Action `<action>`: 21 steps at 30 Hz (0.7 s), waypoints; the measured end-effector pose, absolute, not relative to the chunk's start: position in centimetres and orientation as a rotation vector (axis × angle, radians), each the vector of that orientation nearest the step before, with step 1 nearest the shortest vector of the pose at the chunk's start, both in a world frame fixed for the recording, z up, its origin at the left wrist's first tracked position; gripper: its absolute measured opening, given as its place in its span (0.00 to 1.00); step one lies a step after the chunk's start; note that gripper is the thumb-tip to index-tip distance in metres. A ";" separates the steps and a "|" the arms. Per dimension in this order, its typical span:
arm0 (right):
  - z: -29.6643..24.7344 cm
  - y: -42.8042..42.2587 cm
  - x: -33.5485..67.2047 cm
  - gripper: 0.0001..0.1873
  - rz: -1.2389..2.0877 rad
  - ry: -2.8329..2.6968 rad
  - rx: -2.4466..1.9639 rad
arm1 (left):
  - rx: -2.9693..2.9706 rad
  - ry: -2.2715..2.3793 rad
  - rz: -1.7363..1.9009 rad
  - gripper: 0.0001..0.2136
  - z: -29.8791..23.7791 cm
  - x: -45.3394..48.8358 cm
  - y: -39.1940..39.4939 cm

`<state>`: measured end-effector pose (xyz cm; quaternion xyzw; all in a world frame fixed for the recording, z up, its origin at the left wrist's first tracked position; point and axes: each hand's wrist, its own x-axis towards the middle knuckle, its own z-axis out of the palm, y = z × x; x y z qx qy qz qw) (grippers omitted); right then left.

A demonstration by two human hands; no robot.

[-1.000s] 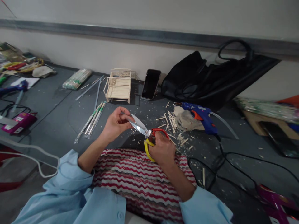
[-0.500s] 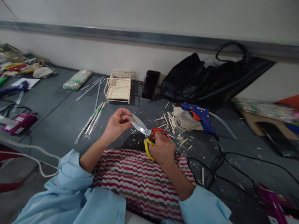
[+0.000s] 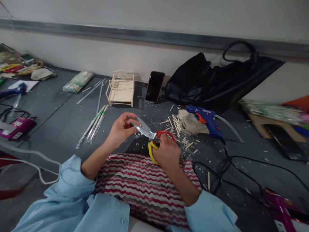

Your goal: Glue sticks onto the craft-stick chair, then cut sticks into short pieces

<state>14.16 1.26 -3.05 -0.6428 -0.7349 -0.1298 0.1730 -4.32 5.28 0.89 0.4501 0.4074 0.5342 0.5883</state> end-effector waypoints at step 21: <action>-3.3 1.4 14.4 0.08 -0.446 -2.072 -1.711 | 1.130 0.985 1.192 0.20 1.5 -4.8 5.2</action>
